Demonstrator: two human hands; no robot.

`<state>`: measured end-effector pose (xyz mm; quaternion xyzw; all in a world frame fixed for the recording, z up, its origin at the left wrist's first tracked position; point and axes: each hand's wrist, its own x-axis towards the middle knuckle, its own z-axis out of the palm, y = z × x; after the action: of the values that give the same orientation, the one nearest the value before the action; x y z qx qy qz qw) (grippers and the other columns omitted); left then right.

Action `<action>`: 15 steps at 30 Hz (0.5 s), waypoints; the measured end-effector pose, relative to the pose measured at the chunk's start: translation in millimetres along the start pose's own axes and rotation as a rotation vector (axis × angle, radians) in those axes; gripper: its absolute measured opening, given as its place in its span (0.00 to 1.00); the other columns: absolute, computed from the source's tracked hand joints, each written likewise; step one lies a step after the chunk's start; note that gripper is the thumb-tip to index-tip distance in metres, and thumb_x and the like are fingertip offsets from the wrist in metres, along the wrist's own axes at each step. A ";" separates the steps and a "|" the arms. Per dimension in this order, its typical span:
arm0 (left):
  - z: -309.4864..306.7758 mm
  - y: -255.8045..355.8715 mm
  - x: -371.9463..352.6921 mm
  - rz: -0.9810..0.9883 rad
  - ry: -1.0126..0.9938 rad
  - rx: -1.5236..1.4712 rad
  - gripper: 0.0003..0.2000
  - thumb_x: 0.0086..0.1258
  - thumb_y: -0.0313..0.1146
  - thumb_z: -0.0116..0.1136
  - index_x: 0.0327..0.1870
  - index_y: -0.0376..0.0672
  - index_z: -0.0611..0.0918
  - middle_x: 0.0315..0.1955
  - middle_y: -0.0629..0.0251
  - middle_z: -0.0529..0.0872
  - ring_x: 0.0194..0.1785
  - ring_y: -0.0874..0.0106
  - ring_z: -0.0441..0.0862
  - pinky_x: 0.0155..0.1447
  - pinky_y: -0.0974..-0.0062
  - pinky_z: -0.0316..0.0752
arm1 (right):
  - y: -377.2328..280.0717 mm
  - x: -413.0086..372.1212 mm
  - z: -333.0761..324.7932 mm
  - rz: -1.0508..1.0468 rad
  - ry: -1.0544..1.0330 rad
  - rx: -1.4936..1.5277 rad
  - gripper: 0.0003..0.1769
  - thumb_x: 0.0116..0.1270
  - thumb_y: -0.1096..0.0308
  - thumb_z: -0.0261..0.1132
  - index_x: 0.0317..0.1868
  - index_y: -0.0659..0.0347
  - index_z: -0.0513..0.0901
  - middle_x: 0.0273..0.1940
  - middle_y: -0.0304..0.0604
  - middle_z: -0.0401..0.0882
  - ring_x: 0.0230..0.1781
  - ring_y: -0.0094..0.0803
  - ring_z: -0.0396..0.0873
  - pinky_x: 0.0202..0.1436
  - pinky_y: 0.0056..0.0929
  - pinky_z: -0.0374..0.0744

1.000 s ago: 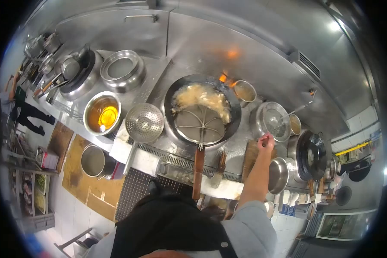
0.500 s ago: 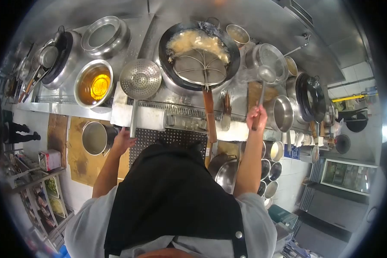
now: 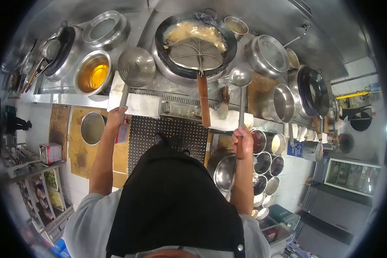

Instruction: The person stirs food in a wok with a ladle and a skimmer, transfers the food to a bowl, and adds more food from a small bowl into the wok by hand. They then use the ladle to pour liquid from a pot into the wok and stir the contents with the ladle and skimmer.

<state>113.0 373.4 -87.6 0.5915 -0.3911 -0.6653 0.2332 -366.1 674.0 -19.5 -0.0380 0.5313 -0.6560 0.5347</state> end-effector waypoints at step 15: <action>-27.3 -27.6 -71.0 -0.047 -0.088 -0.337 0.12 0.72 0.40 0.67 0.36 0.43 0.80 0.20 0.69 0.79 0.18 0.75 0.73 0.19 0.74 0.68 | -32.4 33.4 95.0 -0.663 0.223 -0.669 0.28 0.74 0.79 0.60 0.73 0.63 0.66 0.30 0.35 0.73 0.16 0.17 0.67 0.17 0.22 0.67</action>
<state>157.2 437.8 -66.5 0.5231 -0.2702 -0.7521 0.2962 -343.0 582.4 28.2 -0.3045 0.7264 -0.5844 0.1950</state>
